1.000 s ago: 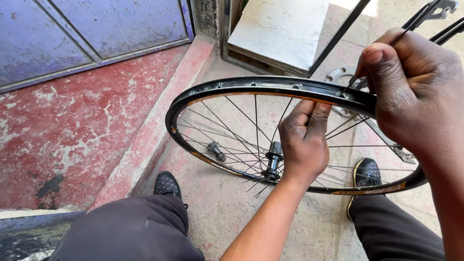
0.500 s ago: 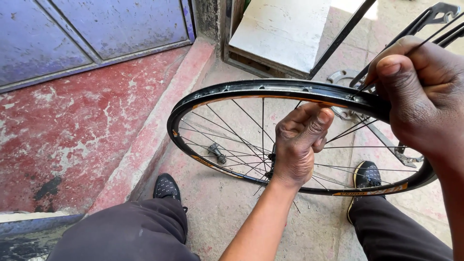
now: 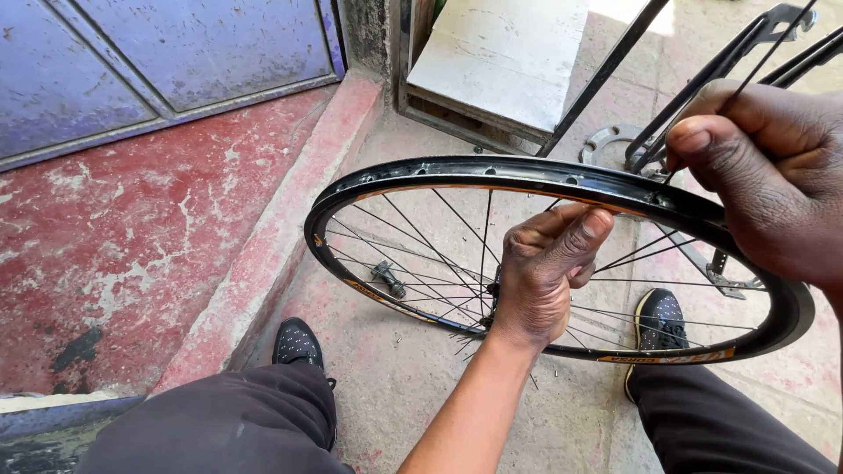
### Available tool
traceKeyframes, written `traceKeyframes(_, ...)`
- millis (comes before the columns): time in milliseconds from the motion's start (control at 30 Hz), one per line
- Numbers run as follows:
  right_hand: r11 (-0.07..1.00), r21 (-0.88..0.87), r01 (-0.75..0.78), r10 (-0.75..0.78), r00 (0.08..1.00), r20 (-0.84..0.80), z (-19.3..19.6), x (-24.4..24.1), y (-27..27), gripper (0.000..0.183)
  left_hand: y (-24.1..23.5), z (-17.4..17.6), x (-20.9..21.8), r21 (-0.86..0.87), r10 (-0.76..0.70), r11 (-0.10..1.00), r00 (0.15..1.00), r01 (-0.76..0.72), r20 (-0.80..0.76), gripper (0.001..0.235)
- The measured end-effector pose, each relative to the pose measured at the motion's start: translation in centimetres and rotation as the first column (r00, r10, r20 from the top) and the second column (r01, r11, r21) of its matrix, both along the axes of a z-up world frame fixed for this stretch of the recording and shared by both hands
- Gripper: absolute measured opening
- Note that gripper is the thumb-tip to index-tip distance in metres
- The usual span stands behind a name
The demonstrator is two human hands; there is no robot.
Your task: The person removes a spoke from a bicycle wheel hub, applies lubricant from a yellow bottle to the spoke, and then inserts the spoke into the rim. The person repeats this process for multiple spokes, threading them through the rim holes and securing them.
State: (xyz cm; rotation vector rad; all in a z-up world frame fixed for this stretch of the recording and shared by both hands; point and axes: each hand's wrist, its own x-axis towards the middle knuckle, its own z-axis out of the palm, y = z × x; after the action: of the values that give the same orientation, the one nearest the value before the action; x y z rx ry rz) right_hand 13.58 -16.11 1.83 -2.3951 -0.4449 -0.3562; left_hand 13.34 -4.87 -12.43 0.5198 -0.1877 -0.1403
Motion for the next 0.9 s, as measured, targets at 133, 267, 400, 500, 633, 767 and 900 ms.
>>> traceKeyframes(133,0.995,0.099,-0.026,0.025,1.000,0.009,-0.8,0.2,-1.0,0.034,-0.1,0.0,0.0,0.029,0.009,1.000,1.000,-0.010,0.008,0.023)
traceKeyframes(267,0.958,0.285,-0.029,0.035,0.999,-0.015,-2.5,-0.1,-2.0,0.037,0.1,0.6,0.0,0.001,0.024,1.000,1.000,-0.024,0.012,0.020)
traceKeyframes(400,0.980,0.195,0.045,-0.055,0.997,0.048,-2.7,-1.3,-2.4,0.050,0.3,1.0,-0.3,0.035,-0.022,0.999,1.000,0.022,0.009,0.024)
traceKeyframes(500,0.980,0.183,0.080,-0.092,0.994,0.057,-3.4,-1.8,-2.7,0.054,0.5,1.2,-0.5,0.058,-0.051,0.997,0.999,0.050,0.010,0.024)
traceKeyframes(633,0.977,0.192,0.095,-0.113,0.990,0.086,-3.5,-2.4,-2.1,0.049,0.7,1.1,-0.5,0.074,-0.051,0.996,0.998,0.049,0.025,0.026)
traceKeyframes(767,0.970,0.214,0.112,-0.122,0.992,0.034,-2.4,-2.9,-1.0,0.037,0.9,1.5,-0.8,0.085,-0.067,0.994,0.997,0.065,0.028,0.025)
traceKeyframes(900,0.990,0.080,0.117,-0.121,0.991,0.049,-1.7,-3.0,-0.8,0.037,0.9,1.5,-1.1,0.115,-0.082,0.990,0.997,0.080,0.014,0.025)
